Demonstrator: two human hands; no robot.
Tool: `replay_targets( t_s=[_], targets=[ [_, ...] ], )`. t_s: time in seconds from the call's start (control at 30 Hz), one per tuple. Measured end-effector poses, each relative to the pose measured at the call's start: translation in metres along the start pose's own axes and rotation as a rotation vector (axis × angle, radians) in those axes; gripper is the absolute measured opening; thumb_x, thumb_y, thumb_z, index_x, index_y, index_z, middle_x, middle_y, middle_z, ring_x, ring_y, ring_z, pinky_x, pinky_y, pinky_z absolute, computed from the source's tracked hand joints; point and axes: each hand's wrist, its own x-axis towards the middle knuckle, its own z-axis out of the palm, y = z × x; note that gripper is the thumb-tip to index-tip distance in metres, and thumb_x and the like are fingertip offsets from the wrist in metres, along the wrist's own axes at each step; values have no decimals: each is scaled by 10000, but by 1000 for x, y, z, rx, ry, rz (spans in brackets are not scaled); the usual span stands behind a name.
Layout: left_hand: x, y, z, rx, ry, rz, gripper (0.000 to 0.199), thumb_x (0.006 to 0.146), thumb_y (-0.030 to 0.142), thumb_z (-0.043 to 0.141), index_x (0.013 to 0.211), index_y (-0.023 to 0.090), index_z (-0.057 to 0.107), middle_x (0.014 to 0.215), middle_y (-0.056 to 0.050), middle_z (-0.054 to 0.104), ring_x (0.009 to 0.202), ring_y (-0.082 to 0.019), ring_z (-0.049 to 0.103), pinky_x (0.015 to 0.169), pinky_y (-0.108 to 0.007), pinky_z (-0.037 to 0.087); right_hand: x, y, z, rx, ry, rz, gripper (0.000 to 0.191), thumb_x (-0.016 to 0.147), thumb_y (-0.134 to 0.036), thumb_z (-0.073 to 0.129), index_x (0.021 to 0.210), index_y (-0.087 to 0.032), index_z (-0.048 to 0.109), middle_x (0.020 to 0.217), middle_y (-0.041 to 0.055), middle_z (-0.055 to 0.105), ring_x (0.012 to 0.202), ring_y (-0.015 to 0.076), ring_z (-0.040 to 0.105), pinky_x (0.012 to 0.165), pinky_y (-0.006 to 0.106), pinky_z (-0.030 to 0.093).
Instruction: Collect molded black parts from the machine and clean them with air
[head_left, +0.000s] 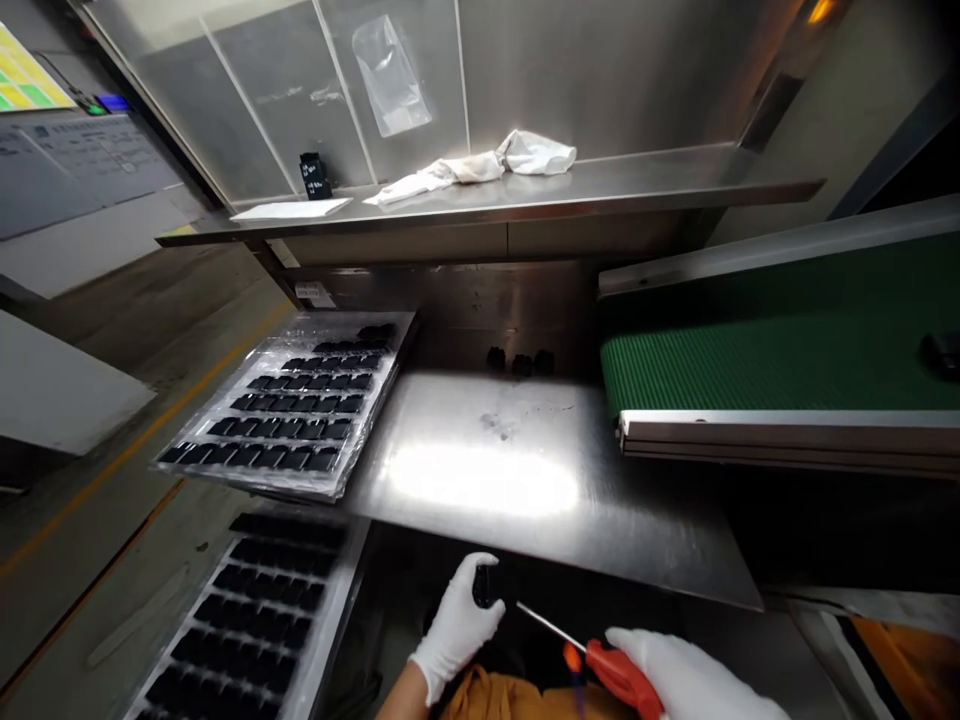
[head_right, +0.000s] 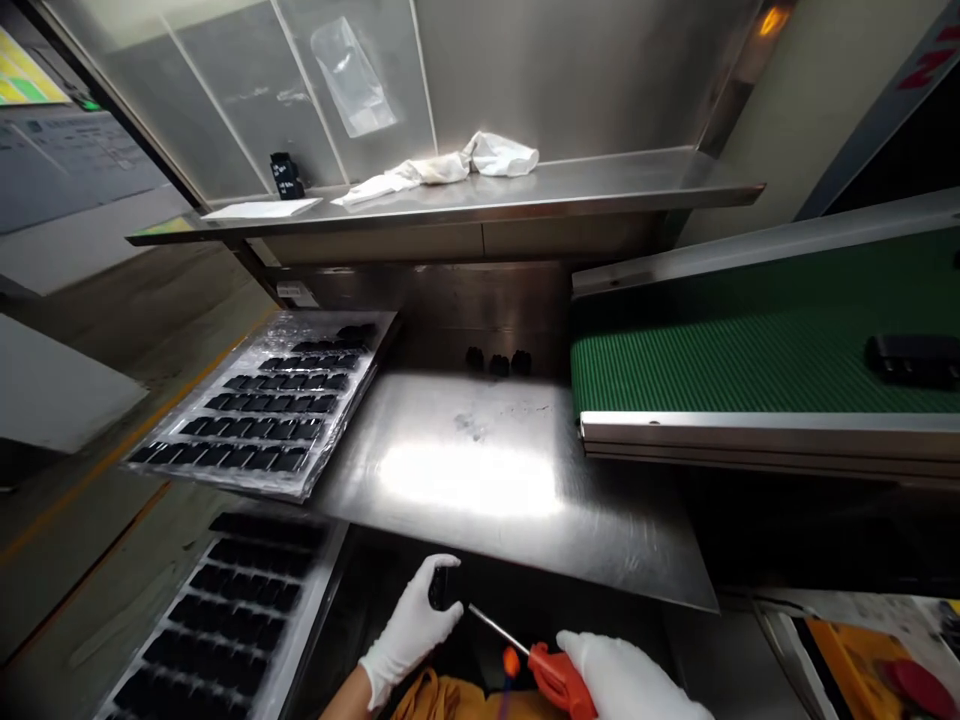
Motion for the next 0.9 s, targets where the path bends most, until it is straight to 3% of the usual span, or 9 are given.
replay_targets(
  t_s=[0.13,0.23,0.4,0.53,0.63,0.73,0.9],
  targets=[
    [-17,-12,10,-3,-133,-2,458,654,110,622,1096,223,584,1119,-51,636,1064,-217,580,1006,-341,419,7,-5,4,-60,-130,-5,165,762,-248,546,873,-229,667,821,58,694,762,227,653,656,304,406],
    [-19,-16,11,-32,-120,-18,448,640,92,613,1066,225,574,1104,-33,625,1051,-202,575,986,-320,422,11,-3,6,-66,-120,5,154,772,-249,533,875,-227,646,784,44,672,734,212,639,624,294,358],
    [-25,-27,4,-96,-138,-118,460,670,110,588,1109,239,539,962,17,603,745,-122,552,727,-259,466,7,0,9,-86,-140,3,139,760,-225,529,849,-232,636,768,35,669,717,208,634,601,291,327],
    [-29,-34,3,-154,-145,-145,461,654,102,620,1091,233,552,839,51,578,642,-91,487,642,-228,432,4,-2,10,-100,-145,-3,138,745,-211,533,837,-239,632,762,34,672,707,212,634,587,293,320],
    [-29,-37,6,-401,-55,-258,430,583,66,706,973,210,595,808,54,594,600,-75,473,621,-222,436,3,-1,11,-97,-125,-3,133,750,-215,535,840,-234,631,771,40,675,708,211,635,591,294,324],
    [-26,-41,14,-668,111,-351,383,524,40,777,803,190,561,974,1,624,706,-90,544,691,-236,489,1,-1,16,-104,-128,-18,122,765,-243,544,846,-229,633,784,48,678,722,220,639,595,294,331],
    [-16,-46,30,-924,308,-428,223,776,142,672,730,199,462,913,-8,564,869,-107,600,866,-306,545,0,-7,28,-174,-87,-64,164,773,-196,530,898,-198,638,834,80,685,788,241,648,664,309,364]
  ],
)
